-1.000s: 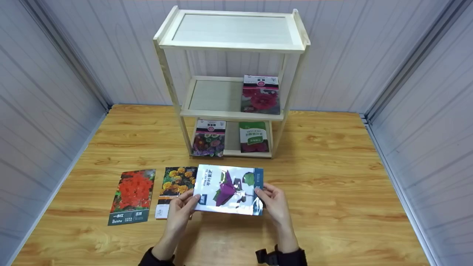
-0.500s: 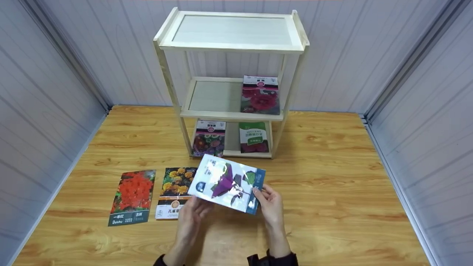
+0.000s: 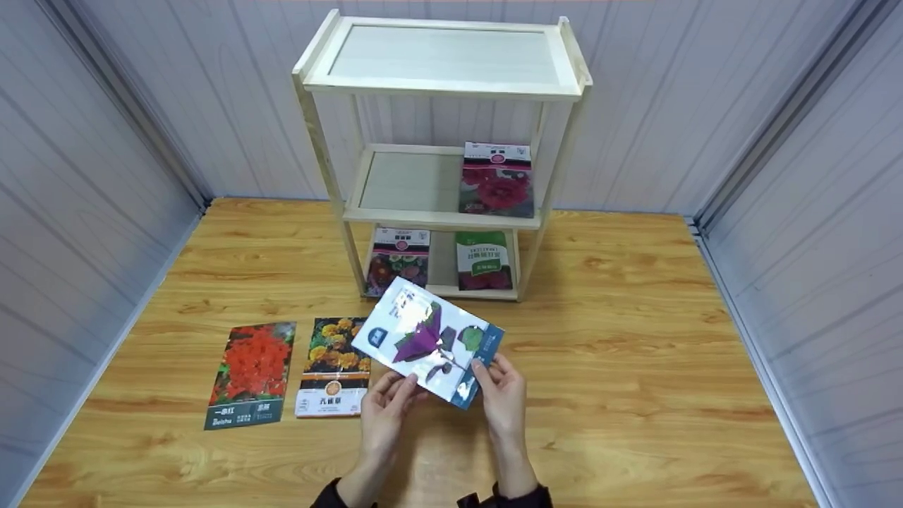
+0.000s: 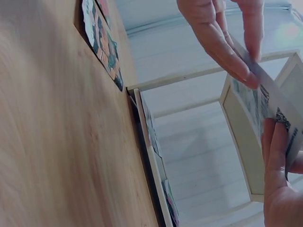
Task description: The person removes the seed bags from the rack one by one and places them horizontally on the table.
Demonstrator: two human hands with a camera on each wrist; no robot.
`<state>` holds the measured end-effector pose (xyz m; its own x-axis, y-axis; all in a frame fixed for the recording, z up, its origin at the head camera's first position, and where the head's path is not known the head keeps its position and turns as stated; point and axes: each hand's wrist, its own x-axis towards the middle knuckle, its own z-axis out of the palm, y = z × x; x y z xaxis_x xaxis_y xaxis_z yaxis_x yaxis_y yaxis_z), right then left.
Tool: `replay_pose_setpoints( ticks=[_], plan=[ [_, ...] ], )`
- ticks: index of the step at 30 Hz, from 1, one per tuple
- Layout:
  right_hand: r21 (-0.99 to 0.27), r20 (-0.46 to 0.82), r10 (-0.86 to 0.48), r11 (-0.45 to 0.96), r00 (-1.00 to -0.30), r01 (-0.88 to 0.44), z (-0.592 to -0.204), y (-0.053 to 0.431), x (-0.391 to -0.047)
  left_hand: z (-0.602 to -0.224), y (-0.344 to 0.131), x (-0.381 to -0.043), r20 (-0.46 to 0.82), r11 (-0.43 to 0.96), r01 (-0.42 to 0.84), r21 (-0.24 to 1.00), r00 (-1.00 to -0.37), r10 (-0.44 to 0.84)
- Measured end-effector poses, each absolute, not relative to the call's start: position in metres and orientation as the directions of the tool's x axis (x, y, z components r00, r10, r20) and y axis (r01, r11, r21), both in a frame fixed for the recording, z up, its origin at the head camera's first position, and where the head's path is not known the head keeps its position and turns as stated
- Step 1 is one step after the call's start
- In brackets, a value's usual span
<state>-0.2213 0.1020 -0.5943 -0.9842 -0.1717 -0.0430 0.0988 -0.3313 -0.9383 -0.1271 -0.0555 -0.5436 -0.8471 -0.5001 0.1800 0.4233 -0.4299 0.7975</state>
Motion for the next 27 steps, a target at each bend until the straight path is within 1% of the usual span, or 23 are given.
replay_pose_setpoints(
  ticks=[1, 2, 6, 7, 8, 9, 12, 13, 14, 16, 19, 20, 22, 23, 27],
  plan=[
    [-0.938, -0.036, -0.174, -0.333, -0.984, 0.093, -0.595, 0.101, -0.220, -0.550, -0.055, -0.129, 0.197, -0.418, 0.443, 0.793, -0.836, -0.512],
    [-0.941, -0.034, -0.172, -0.327, -0.985, 0.089, -0.596, 0.100, -0.219, -0.551, -0.056, -0.130, 0.180, -0.419, 0.439, 0.795, -0.830, -0.528],
    [-0.951, -0.010, -0.204, -0.300, -0.979, 0.072, -0.596, 0.097, -0.211, -0.529, -0.060, -0.124, 0.037, -0.426, 0.340, 0.838, -0.815, -0.579],
    [-0.955, 0.002, -0.218, -0.291, -0.976, 0.063, -0.595, 0.097, -0.210, -0.519, -0.061, -0.122, -0.017, -0.433, 0.296, 0.851, -0.810, -0.586],
    [-0.950, 0.027, -0.249, -0.309, -0.968, 0.053, -0.582, 0.095, -0.203, -0.511, -0.063, -0.120, -0.058, -0.446, 0.264, 0.855, -0.806, -0.589],
    [-0.946, 0.049, -0.278, -0.321, -0.959, 0.045, -0.573, 0.094, -0.199, -0.508, -0.065, -0.119, -0.070, -0.444, 0.251, 0.860, -0.805, -0.590],
    [-0.949, 0.088, -0.340, -0.313, -0.936, 0.025, -0.570, 0.098, -0.199, -0.502, -0.071, -0.117, -0.092, -0.445, 0.223, 0.868, -0.806, -0.585],
    [-0.949, 0.090, -0.355, -0.315, -0.930, 0.028, -0.563, 0.100, -0.198, -0.501, -0.073, -0.117, -0.103, -0.449, 0.212, 0.868, -0.808, -0.581],
    [-0.954, 0.079, -0.352, -0.297, -0.933, 0.032, -0.563, 0.102, -0.201, -0.501, -0.075, -0.117, -0.101, -0.440, 0.205, 0.875, -0.810, -0.577],
    [-0.973, 0.046, -0.315, -0.229, -0.948, 0.028, -0.583, 0.112, -0.216, -0.501, -0.079, -0.115, -0.108, -0.430, 0.182, 0.884, -0.817, -0.567],
    [-0.987, 0.027, -0.267, -0.162, -0.963, 0.017, -0.587, 0.122, -0.232, -0.501, -0.082, -0.113, -0.109, -0.414, 0.148, 0.898, -0.836, -0.537],
    [-0.993, 0.023, -0.255, -0.120, -0.967, 0.008, -0.593, 0.124, -0.240, -0.502, -0.083, -0.112, -0.104, -0.405, 0.140, 0.904, -0.845, -0.524],
    [-0.997, 0.050, -0.258, -0.071, -0.965, -0.032, -0.589, 0.126, -0.245, -0.503, -0.083, -0.110, -0.097, -0.401, 0.127, 0.907, -0.864, -0.494],
    [-0.996, 0.070, -0.283, -0.071, -0.957, -0.052, -0.591, 0.128, -0.249, -0.504, -0.083, -0.110, -0.094, -0.396, 0.119, 0.910, -0.874, -0.477],
    [-0.993, 0.067, -0.255, 0.080, -0.965, -0.090, -0.537, 0.110, -0.226, -0.507, -0.085, -0.108, -0.099, -0.377, 0.067, 0.924, -0.909, -0.405]
  ],
)
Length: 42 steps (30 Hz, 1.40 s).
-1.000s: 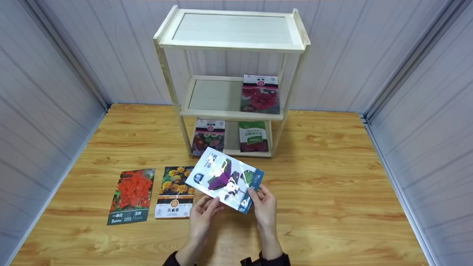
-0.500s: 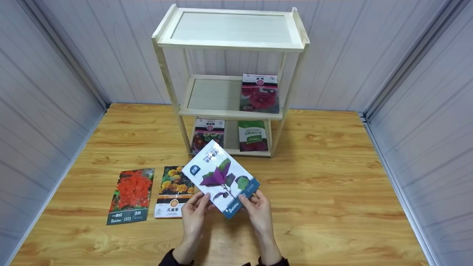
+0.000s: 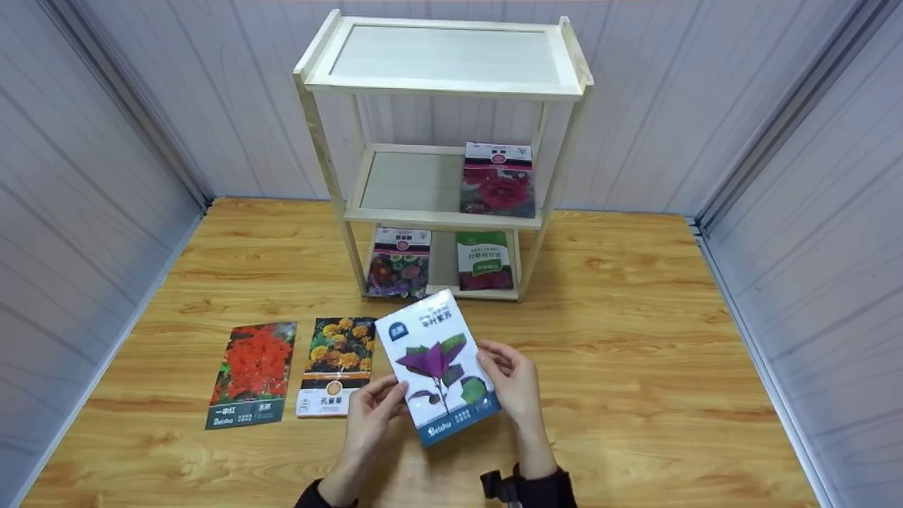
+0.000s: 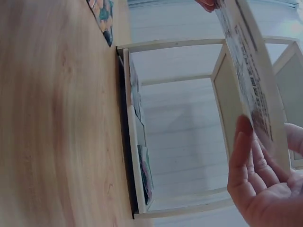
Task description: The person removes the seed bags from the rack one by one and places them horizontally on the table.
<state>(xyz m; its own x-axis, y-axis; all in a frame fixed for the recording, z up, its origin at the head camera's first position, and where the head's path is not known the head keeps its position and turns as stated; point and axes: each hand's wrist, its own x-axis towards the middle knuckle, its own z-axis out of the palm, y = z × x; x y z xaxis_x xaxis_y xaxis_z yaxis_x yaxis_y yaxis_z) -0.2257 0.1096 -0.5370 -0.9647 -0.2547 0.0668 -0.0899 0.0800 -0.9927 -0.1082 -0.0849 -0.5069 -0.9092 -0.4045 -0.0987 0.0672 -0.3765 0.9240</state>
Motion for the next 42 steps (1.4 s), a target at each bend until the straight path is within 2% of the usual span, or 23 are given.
replay_pose_setpoints(
  ticks=[3, 6, 9, 16, 21, 26, 34, 42],
  plan=[
    [-0.981, 0.019, -0.203, 0.188, -0.979, -0.057, -0.491, 0.093, -0.202, -0.507, -0.089, -0.110, -0.114, -0.333, 0.019, 0.943, -0.919, -0.377],
    [-0.978, -0.028, -0.188, 0.208, -0.982, -0.012, -0.482, 0.086, -0.193, -0.510, -0.097, -0.114, -0.094, -0.242, 0.007, 0.970, -0.912, -0.400],
    [-0.970, -0.070, -0.183, 0.244, -0.981, 0.024, -0.485, 0.080, -0.190, -0.517, -0.106, -0.120, -0.036, -0.120, 0.020, 0.993, -0.892, -0.451],
    [-0.890, 0.011, -0.191, 0.446, -0.982, -0.097, -0.508, 0.066, -0.191, -0.532, -0.122, -0.130, 0.104, 0.176, 0.022, 0.984, -0.877, -0.469],
    [-0.837, 0.030, -0.188, 0.532, -0.982, -0.128, -0.518, 0.056, -0.195, -0.536, -0.130, -0.139, 0.191, 0.434, -0.004, 0.901, -0.893, -0.406],
    [-0.792, 0.014, -0.216, 0.594, -0.976, -0.143, -0.522, 0.047, -0.201, -0.538, -0.132, -0.150, 0.222, 0.607, -0.057, 0.792, -0.901, -0.374],
    [-0.744, -0.079, -0.206, 0.664, -0.975, -0.080, -0.532, 0.039, -0.210, -0.544, -0.126, -0.161, 0.211, 0.784, -0.181, 0.594, -0.905, -0.369],
    [-0.694, -0.072, -0.219, 0.712, -0.973, -0.109, -0.537, 0.035, -0.213, -0.551, -0.123, -0.164, 0.198, 0.816, -0.229, 0.531, -0.903, -0.382]
  ],
)
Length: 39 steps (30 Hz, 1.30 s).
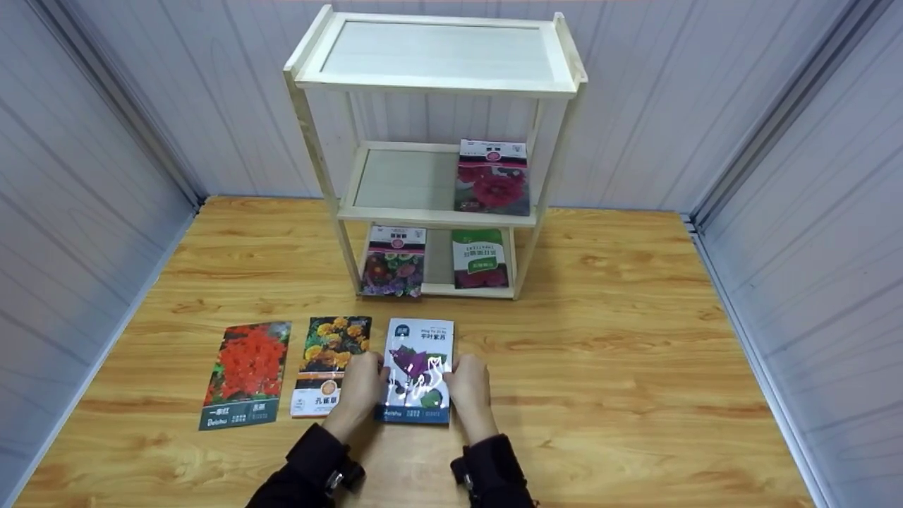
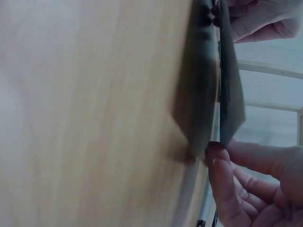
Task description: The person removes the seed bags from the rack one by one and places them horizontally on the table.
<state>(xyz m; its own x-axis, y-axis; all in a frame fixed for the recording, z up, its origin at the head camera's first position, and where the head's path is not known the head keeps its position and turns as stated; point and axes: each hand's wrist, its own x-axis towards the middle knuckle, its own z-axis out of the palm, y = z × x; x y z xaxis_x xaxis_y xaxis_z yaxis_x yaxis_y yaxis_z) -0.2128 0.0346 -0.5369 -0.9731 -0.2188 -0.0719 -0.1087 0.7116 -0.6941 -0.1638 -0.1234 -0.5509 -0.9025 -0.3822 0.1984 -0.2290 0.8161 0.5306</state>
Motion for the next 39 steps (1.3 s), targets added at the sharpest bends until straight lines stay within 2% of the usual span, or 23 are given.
replay_pose_setpoints(
  ticks=[11, 21, 25, 29, 31, 35, 39],
  plan=[
    [-0.641, -0.052, -0.239, 0.752, -0.970, -0.151, -0.540, 0.031, -0.214, -0.544, -0.119, -0.163, 0.135, 0.875, -0.255, 0.411, -0.933, -0.335],
    [-0.615, -0.109, -0.274, 0.774, -0.955, -0.152, -0.530, 0.036, -0.216, -0.539, -0.117, -0.160, 0.186, 0.907, -0.206, 0.367, -0.939, -0.288],
    [-0.591, -0.186, -0.282, 0.798, -0.941, -0.122, -0.509, 0.041, -0.225, -0.519, -0.121, -0.162, 0.135, 0.910, -0.197, 0.364, -0.956, -0.261],
    [-0.559, -0.240, -0.289, 0.822, -0.927, -0.111, -0.480, 0.046, -0.239, -0.489, -0.126, -0.171, 0.065, 0.883, -0.172, 0.437, -0.973, -0.222],
    [-0.549, -0.224, -0.311, 0.823, -0.924, -0.144, -0.466, 0.048, -0.246, -0.475, -0.128, -0.177, 0.058, 0.866, -0.142, 0.480, -0.979, -0.193],
    [-0.526, -0.110, -0.362, 0.811, -0.926, -0.255, -0.439, 0.051, -0.259, -0.450, -0.129, -0.189, 0.083, 0.862, -0.076, 0.501, -0.987, -0.135],
    [-0.479, -0.030, -0.393, 0.813, -0.919, -0.332, -0.411, 0.052, -0.270, -0.424, -0.127, -0.201, 0.025, 0.860, -0.053, 0.507, -0.997, -0.076]
  ],
)
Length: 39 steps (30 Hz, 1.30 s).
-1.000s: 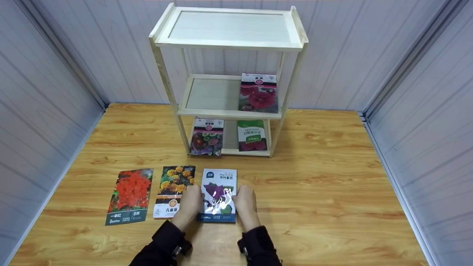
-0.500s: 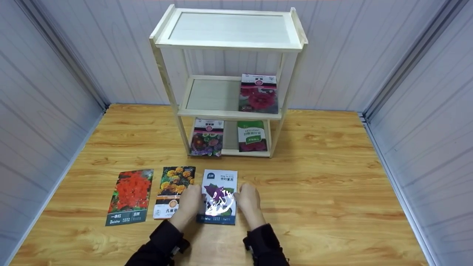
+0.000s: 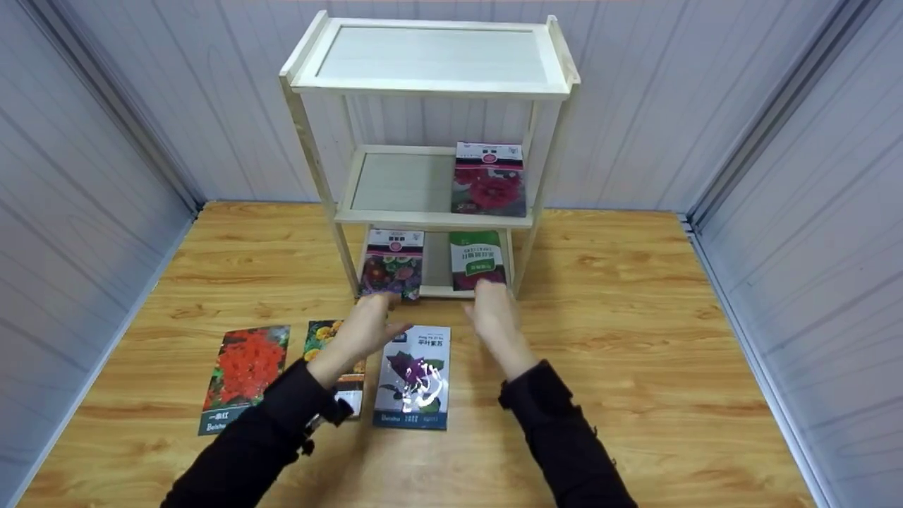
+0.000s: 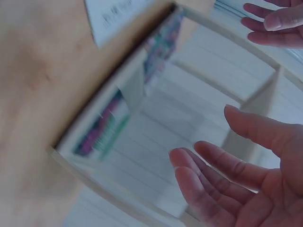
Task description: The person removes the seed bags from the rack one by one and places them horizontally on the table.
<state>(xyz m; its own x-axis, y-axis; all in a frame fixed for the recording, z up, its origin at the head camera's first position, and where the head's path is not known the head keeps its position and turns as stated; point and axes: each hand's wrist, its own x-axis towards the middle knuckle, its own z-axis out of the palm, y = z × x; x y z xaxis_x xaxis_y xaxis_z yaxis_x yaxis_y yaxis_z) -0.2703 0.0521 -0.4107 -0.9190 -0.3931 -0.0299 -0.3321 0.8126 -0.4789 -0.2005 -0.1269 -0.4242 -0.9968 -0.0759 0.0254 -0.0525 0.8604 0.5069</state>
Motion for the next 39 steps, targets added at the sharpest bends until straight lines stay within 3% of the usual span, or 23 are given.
replay_pose_setpoints(
  ticks=[8, 18, 25, 31, 39],
  plan=[
    [-0.425, 0.005, -0.405, 0.827, -0.914, -0.368, -0.364, 0.049, -0.294, -0.375, -0.126, -0.229, -0.090, 0.808, -0.067, 0.585, -0.996, -0.017],
    [-0.425, 0.001, -0.329, 0.855, -0.944, -0.298, -0.322, 0.039, -0.333, -0.338, -0.121, -0.268, -0.072, 0.641, -0.056, 0.765, -0.997, -0.001],
    [-0.457, 0.007, -0.309, 0.845, -0.951, -0.278, -0.312, 0.035, -0.365, -0.330, -0.114, -0.293, -0.038, 0.467, -0.076, 0.881, -0.995, -0.091],
    [-0.484, 0.019, -0.275, 0.839, -0.961, -0.249, -0.313, 0.035, -0.380, -0.333, -0.107, -0.308, 0.010, 0.381, -0.066, 0.922, -0.981, -0.192],
    [-0.502, -0.033, -0.256, 0.840, -0.966, -0.205, -0.316, 0.036, -0.389, -0.340, -0.102, -0.320, -0.029, 0.328, -0.128, 0.936, -0.956, -0.292]
  ],
)
